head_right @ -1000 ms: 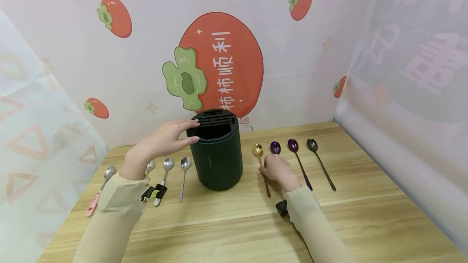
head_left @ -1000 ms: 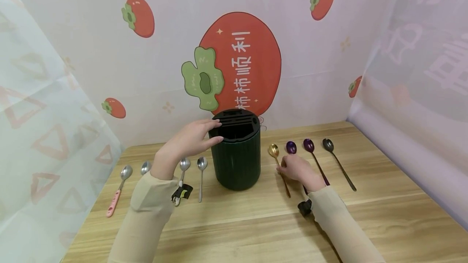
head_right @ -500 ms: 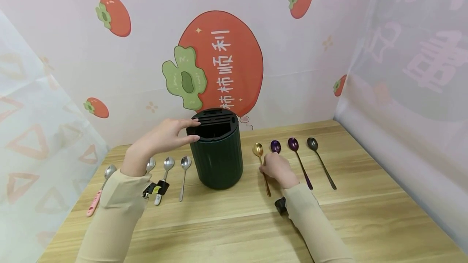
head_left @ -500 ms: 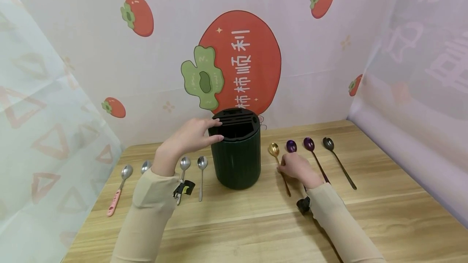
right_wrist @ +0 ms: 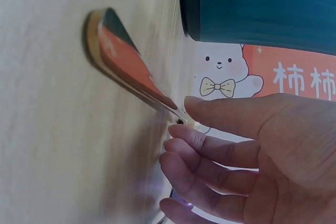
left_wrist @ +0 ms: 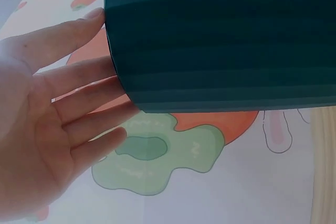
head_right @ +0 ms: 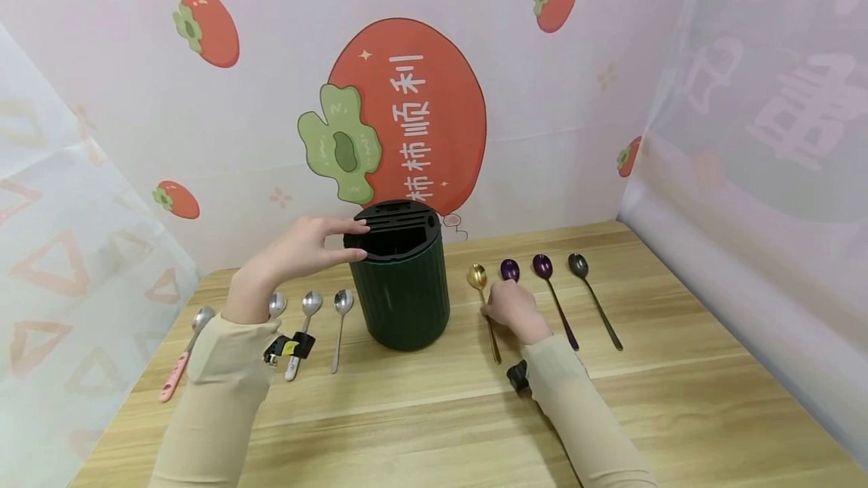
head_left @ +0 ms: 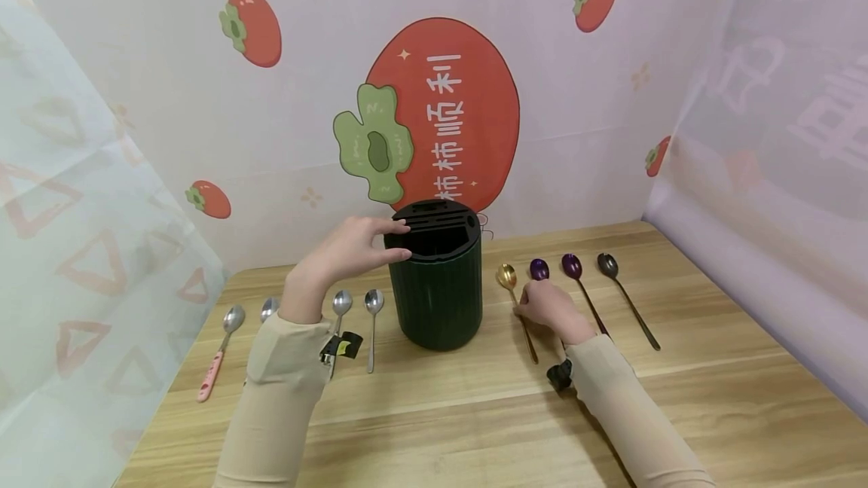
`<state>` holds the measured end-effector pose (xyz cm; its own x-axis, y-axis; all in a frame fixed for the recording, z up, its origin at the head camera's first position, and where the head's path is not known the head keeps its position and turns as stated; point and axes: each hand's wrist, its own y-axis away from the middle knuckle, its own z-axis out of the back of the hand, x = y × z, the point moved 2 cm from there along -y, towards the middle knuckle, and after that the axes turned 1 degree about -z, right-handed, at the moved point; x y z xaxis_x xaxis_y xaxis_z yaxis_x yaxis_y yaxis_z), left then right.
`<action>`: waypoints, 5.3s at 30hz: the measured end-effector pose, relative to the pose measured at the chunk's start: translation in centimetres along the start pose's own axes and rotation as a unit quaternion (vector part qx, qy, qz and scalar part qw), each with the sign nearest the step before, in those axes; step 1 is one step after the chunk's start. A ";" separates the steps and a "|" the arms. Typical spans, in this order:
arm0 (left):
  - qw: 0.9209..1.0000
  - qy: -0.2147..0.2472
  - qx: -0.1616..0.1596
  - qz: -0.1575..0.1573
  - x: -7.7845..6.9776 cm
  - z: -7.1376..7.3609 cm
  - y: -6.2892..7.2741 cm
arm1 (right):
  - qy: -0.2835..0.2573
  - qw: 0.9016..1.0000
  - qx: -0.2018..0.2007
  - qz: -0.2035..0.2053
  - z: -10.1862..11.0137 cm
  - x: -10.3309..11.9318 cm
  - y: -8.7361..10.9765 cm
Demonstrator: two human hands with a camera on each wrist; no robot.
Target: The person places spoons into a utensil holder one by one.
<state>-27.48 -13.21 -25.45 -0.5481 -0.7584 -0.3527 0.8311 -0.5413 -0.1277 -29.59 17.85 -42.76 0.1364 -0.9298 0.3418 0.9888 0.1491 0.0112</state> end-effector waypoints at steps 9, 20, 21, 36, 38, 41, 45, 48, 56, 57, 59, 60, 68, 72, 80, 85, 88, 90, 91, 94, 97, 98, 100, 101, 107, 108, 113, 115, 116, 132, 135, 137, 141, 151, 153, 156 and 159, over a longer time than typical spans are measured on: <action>1.000 0.006 -0.013 -0.013 0.5 -0.2 0.2 | -0.022 1.000 0.014 -0.009 -0.2 -0.1 -0.3; 0.999 0.029 -0.023 -0.021 1.1 -0.3 0.3 | -0.041 0.999 0.024 -0.021 -0.3 0.0 -0.4; 0.999 0.030 -0.024 -0.020 1.1 -0.3 0.3 | -0.042 0.999 0.024 -0.021 -0.3 0.1 -0.4; 0.998 0.035 -0.035 -0.025 1.3 -0.4 0.3 | -0.053 0.997 0.027 -0.044 -0.2 0.3 -0.8; 0.998 0.037 -0.036 -0.025 1.2 -0.4 0.2 | -0.057 0.997 0.029 -0.049 -0.2 0.3 -0.9; 0.998 0.038 -0.034 -0.023 1.2 -0.4 0.2 | -0.065 0.996 0.031 -0.052 -0.3 0.2 -1.0; 0.998 0.039 -0.034 -0.019 1.2 -0.3 0.3 | -0.075 0.995 0.029 -0.054 -0.4 0.2 -1.2; 0.998 0.040 -0.034 -0.017 1.2 -0.3 0.3 | -0.087 0.994 0.028 -0.058 -0.5 0.1 -1.3; 0.998 0.044 -0.036 -0.020 1.4 -0.4 0.3 | -0.118 0.990 0.034 -0.067 -0.5 0.0 -1.0; 0.998 0.046 -0.037 -0.020 1.4 -0.4 0.3 | -0.119 0.990 0.035 -0.067 -0.5 0.0 -1.0; 0.998 0.047 -0.038 -0.019 1.4 -0.5 0.3 | -0.120 0.990 0.037 -0.064 -0.5 0.0 -1.0; 0.998 0.048 -0.038 -0.019 1.5 -0.5 0.3 | -0.121 0.990 0.038 -0.063 -0.5 0.0 -1.0; 0.998 0.044 -0.039 -0.019 1.4 -0.5 0.2 | -0.118 0.990 0.040 -0.060 -0.6 -0.1 -1.2; 0.998 0.039 -0.040 -0.019 1.4 -0.5 0.2 | -0.126 0.989 0.043 -0.062 -0.7 -0.1 -1.2; 0.998 0.039 -0.038 -0.021 1.3 -0.4 0.1 | -0.151 0.984 0.052 -0.073 -0.9 -0.3 -1.2; 0.998 0.039 -0.037 -0.020 1.3 -0.4 0.2 | -0.160 0.983 0.050 -0.073 -1.0 0.0 -1.2; 0.998 0.039 -0.037 -0.020 1.2 -0.4 0.2 | -0.166 0.982 0.052 -0.077 -1.0 0.1 -1.2; 0.998 0.038 -0.037 -0.019 1.2 -0.4 0.3 | -0.172 0.980 0.054 -0.084 -1.0 0.1 -1.2; 0.998 0.038 -0.037 -0.019 1.2 -0.4 0.2 | -0.175 0.979 0.054 -0.085 -1.0 0.1 -1.2; 0.999 0.035 -0.037 -0.019 1.2 -0.4 0.2 | -0.185 0.977 0.054 -0.090 -1.0 0.0 -1.2; 0.999 0.033 -0.036 -0.020 1.2 -0.4 0.2 | -0.194 0.975 0.053 -0.089 -1.1 0.0 -1.1; 0.999 0.032 -0.036 -0.020 1.2 -0.4 0.2 | -0.197 0.975 0.052 -0.090 -1.1 0.0 -1.1; 0.999 0.031 -0.036 -0.020 1.1 -0.3 0.2 | -0.204 0.973 0.052 -0.091 -1.1 0.0 -1.2; 0.999 0.030 -0.036 -0.020 1.1 -0.3 0.2 | -0.205 0.973 0.052 -0.092 -1.1 0.0 -1.1; 0.999 0.023 -0.035 -0.021 0.9 -0.1 0.1 | -0.216 0.971 0.049 -0.091 -1.0 0.1 -1.0; 0.999 0.024 -0.033 -0.022 0.8 -0.1 0.1 | -0.217 0.971 0.049 -0.091 -1.0 0.1 -1.0; 0.999 0.025 -0.028 -0.021 0.7 -0.1 0.1 | -0.219 0.970 0.052 -0.094 -1.0 0.1 -1.0; 0.999 0.023 -0.029 -0.021 0.7 -0.1 0.0 | -0.220 0.969 0.052 -0.096 -1.0 0.1 -1.0; 0.999 0.022 -0.029 -0.021 0.7 -0.1 0.0 | -0.221 0.969 0.052 -0.098 -1.0 0.1 -1.0; 0.999 0.017 -0.027 -0.020 0.3 0.0 0.1 | -0.212 0.973 0.027 -0.084 -0.5 0.6 -1.0; 0.999 0.012 -0.026 -0.018 0.3 -0.1 0.1 | -0.213 0.974 0.021 -0.077 -0.4 0.7 -1.0; 0.999 0.010 -0.026 -0.017 0.3 -0.1 0.1 | -0.214 0.974 0.016 -0.074 -0.2 0.8 -0.9; 0.999 0.011 -0.025 -0.017 0.3 -0.1 0.1 | -0.212 0.975 0.006 -0.061 0.2 1.2 -0.7; 0.999 0.013 -0.027 -0.016 0.5 -0.2 0.0 | -0.217 0.975 -0.003 -0.055 0.9 1.6 -0.5; 0.999 0.013 -0.027 -0.017 0.5 -0.2 0.0 | -0.218 0.974 -0.004 -0.055 0.9 1.6 -0.5; 0.999 0.014 -0.028 -0.017 0.5 -0.1 0.1 | -0.226 0.973 -0.005 -0.054 1.0 1.7 -0.5; 0.999 0.014 -0.028 -0.017 0.5 -0.1 0.1 | -0.235 0.971 -0.006 -0.052 1.1 1.8 -0.5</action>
<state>-27.65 -13.57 -25.75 -0.5747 -0.7282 -0.3735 0.8159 -0.5451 -0.1926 -29.89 16.45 -41.15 -0.0043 -0.6826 0.7308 0.9967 0.0560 0.0582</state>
